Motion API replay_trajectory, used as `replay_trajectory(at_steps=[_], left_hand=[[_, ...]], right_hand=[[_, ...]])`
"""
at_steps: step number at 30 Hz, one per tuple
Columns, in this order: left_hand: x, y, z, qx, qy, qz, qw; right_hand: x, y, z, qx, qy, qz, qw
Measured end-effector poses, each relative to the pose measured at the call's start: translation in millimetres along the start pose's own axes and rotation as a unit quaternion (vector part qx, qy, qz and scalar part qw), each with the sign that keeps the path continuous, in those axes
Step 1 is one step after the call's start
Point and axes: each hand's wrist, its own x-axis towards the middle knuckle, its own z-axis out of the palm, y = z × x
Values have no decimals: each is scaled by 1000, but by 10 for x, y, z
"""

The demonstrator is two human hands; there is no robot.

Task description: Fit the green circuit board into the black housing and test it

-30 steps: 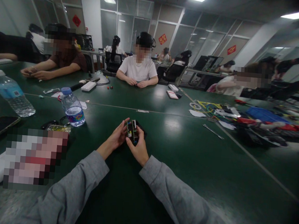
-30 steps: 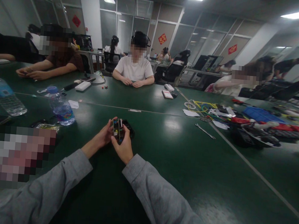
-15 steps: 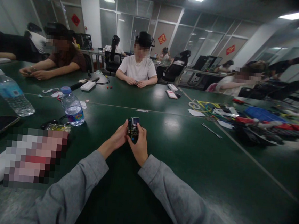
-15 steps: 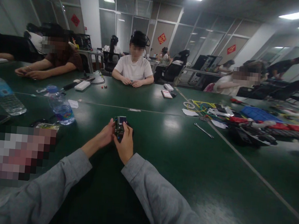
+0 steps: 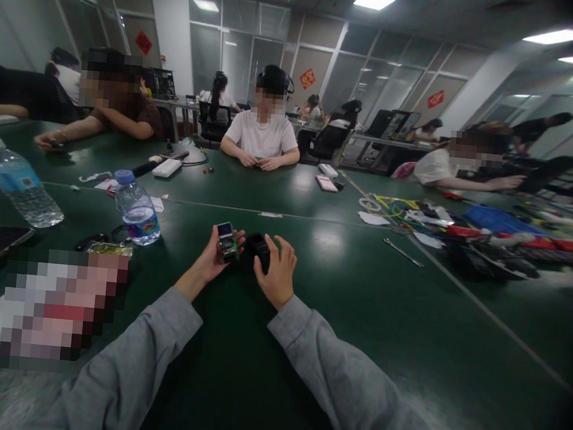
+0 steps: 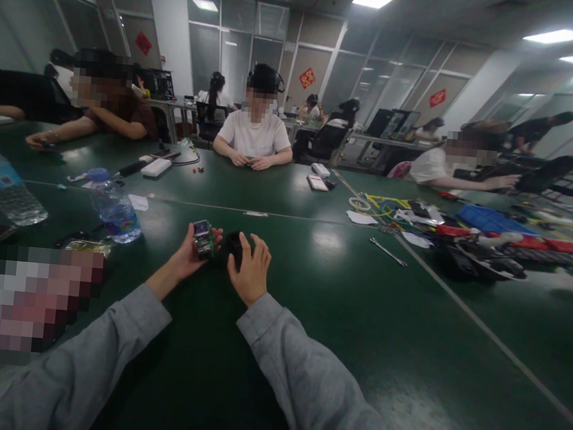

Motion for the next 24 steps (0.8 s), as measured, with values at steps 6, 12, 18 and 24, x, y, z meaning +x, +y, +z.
replay_trajectory(at_steps=[6, 12, 18, 24], left_hand=[[54, 46, -109, -38, 7, -11, 999], [65, 15, -81, 2, 4, -20, 1000], [74, -38, -64, 41, -1, -26, 999], [24, -72, -9, 70, 7, -15, 997]], right_hand=[[-5, 143, 115, 37, -83, 47, 995], [-28, 161, 147, 60, -119, 84, 988], [31, 148, 95, 121, -5, 84, 989], [-20, -24, 65, 175, 36, 36, 983]])
